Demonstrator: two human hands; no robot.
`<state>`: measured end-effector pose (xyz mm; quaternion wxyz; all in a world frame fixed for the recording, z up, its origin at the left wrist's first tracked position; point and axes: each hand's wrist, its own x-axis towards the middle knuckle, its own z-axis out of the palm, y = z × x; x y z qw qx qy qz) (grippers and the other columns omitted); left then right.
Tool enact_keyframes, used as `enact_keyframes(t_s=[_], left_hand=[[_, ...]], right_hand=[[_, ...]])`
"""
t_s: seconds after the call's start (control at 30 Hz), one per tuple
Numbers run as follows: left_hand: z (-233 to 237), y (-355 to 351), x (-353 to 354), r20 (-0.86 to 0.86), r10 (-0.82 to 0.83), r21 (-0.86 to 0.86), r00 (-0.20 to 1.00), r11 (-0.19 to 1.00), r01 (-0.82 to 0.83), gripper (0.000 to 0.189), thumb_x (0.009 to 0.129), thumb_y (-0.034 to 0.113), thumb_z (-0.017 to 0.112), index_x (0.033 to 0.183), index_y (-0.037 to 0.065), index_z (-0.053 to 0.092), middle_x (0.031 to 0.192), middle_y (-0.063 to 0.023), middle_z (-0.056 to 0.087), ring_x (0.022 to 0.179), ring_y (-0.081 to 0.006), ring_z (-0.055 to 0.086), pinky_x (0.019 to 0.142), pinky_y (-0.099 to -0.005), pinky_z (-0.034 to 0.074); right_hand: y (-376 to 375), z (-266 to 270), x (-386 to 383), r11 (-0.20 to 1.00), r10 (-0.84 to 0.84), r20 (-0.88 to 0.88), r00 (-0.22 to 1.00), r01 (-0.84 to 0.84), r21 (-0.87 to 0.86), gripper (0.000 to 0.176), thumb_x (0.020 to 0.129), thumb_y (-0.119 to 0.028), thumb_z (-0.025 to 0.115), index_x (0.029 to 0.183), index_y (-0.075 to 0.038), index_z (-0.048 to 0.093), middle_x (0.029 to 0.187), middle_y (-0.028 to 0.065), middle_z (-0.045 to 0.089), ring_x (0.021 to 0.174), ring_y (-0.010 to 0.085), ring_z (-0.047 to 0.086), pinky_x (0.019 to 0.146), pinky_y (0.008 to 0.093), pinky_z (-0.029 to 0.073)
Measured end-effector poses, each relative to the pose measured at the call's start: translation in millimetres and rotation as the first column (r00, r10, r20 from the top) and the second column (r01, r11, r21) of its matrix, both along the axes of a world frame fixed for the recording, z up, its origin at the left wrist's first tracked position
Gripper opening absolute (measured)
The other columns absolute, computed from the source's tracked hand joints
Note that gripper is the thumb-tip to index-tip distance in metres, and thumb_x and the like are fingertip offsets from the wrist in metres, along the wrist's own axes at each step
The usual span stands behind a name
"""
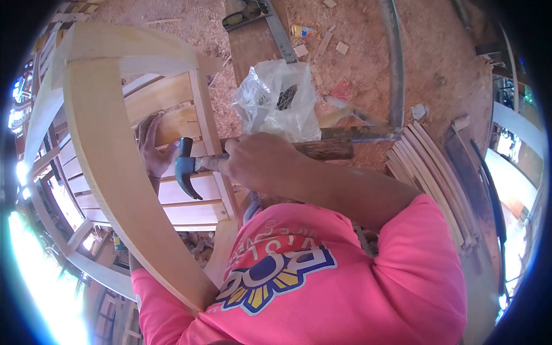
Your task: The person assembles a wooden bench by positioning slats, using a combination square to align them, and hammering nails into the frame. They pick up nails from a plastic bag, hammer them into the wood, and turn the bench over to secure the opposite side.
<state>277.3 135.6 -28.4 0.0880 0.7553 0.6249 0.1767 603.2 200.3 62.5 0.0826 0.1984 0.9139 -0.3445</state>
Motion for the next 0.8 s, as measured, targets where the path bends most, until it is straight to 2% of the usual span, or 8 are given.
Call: enact_keyframes(t_s=[0.13, 0.23, 0.43, 0.53, 0.63, 0.7, 0.77, 0.8], left_hand=[[0, -1, -2, 0.012, 0.001, 0.001, 1.0, 1.0, -0.001, 0.075, 0.082, 0.048, 0.083, 0.139, 0.005, 0.062, 0.138, -0.0181, 0.063, 0.129, -0.0411, 0.056, 0.112, -0.0532, 0.041], [-4, -1, -5, 0.02, 0.018, 0.01, 1.0, 1.0, -0.018, 0.073, 0.081, 0.046, 0.084, 0.138, 0.006, 0.063, 0.138, -0.0166, 0.063, 0.13, -0.0399, 0.055, 0.112, -0.0525, 0.04], [-4, -2, -9, 0.007, 0.064, -0.006, 0.998, 0.998, -0.064, 0.068, 0.081, 0.038, 0.084, 0.139, 0.011, 0.061, 0.138, -0.0105, 0.063, 0.131, -0.0356, 0.054, 0.112, -0.0513, 0.039], [-7, -11, -16, -0.002, 0.105, -0.032, 0.995, 0.994, -0.105, 0.067, 0.08, 0.033, 0.084, 0.139, 0.013, 0.061, 0.138, -0.0074, 0.063, 0.132, -0.0335, 0.054, 0.112, -0.0506, 0.039], [-17, -14, -26, 0.033, 0.109, -0.061, 0.993, 0.992, -0.107, 0.07, 0.077, 0.036, 0.086, 0.14, 0.016, 0.061, 0.14, -0.0056, 0.062, 0.133, -0.0328, 0.053, 0.113, -0.0508, 0.038], [-13, -19, -23, 0.053, 0.113, -0.068, 0.992, 0.992, -0.109, 0.073, 0.075, 0.037, 0.088, 0.14, 0.016, 0.061, 0.14, -0.0061, 0.061, 0.134, -0.0336, 0.051, 0.114, -0.051, 0.037], [-4, -19, -19, 0.059, 0.124, -0.056, 0.99, 0.991, -0.121, 0.075, 0.073, 0.037, 0.089, 0.139, 0.014, 0.061, 0.14, -0.0078, 0.06, 0.136, -0.0353, 0.05, 0.114, -0.0512, 0.036], [-9, -21, -22, 0.059, 0.126, -0.064, 0.99, 0.99, -0.122, 0.079, 0.071, 0.036, 0.09, 0.141, 0.017, 0.059, 0.143, -0.0063, 0.059, 0.138, -0.034, 0.049, 0.115, -0.0537, 0.035]], right_hand=[[0, 0, -3, 1.0, 0.01, -0.003, 1.0, -0.01, -0.015, 0.057, 0.099, -0.017, 0.056, 0.155, -0.024, 0.053, 0.088, 0.0155, 0.066, 0.081, 0.0305, 0.075, 0.068, 0.0436, 0.062], [-2, 4, -8, 0.996, 0.015, 0.106, 0.994, -0.006, -0.085, 0.072, 0.091, -0.02, 0.068, 0.159, -0.03, 0.047, 0.097, 0.0131, 0.064, 0.079, 0.0306, 0.072, 0.069, 0.0423, 0.061], [15, -1, -17, 0.941, -0.195, -0.043, 0.98, 0.174, -0.29, 0.073, 0.089, -0.011, 0.072, 0.157, -0.007, 0.045, 0.106, 0.0225, 0.071, 0.086, 0.0392, 0.072, 0.076, 0.0472, 0.059], [33, 12, -25, 0.9, -0.338, -0.19, 0.922, 0.258, -0.352, 0.069, 0.092, -0.007, 0.071, 0.156, -0.002, 0.045, 0.104, 0.0248, 0.073, 0.091, 0.0386, 0.073, 0.079, 0.0446, 0.058], [31, 4, -29, 0.899, -0.388, -0.404, 0.829, 0.244, -0.363, 0.055, 0.102, -0.009, 0.062, 0.153, 0.0, 0.045, 0.093, 0.0261, 0.07, 0.081, 0.0447, 0.071, 0.071, 0.0491, 0.056], [29, -8, -28, 0.926, -0.33, -0.422, 0.845, 0.204, -0.317, 0.044, 0.102, -0.008, 0.061, 0.144, 0.001, 0.053, 0.094, 0.0267, 0.07, 0.079, 0.0447, 0.071, 0.07, 0.0474, 0.055], [29, -3, -29, 0.932, -0.311, -0.353, 0.883, 0.211, -0.293, 0.034, 0.101, -0.006, 0.06, 0.134, 0.003, 0.059, 0.094, 0.0264, 0.07, 0.08, 0.0446, 0.071, 0.07, 0.0449, 0.055], [27, 7, -29, 0.928, -0.316, -0.269, 0.91, 0.237, -0.289, 0.029, 0.101, -0.005, 0.06, 0.129, 0.004, 0.061, 0.094, 0.0258, 0.071, 0.082, 0.0444, 0.072, 0.071, 0.0432, 0.056]])
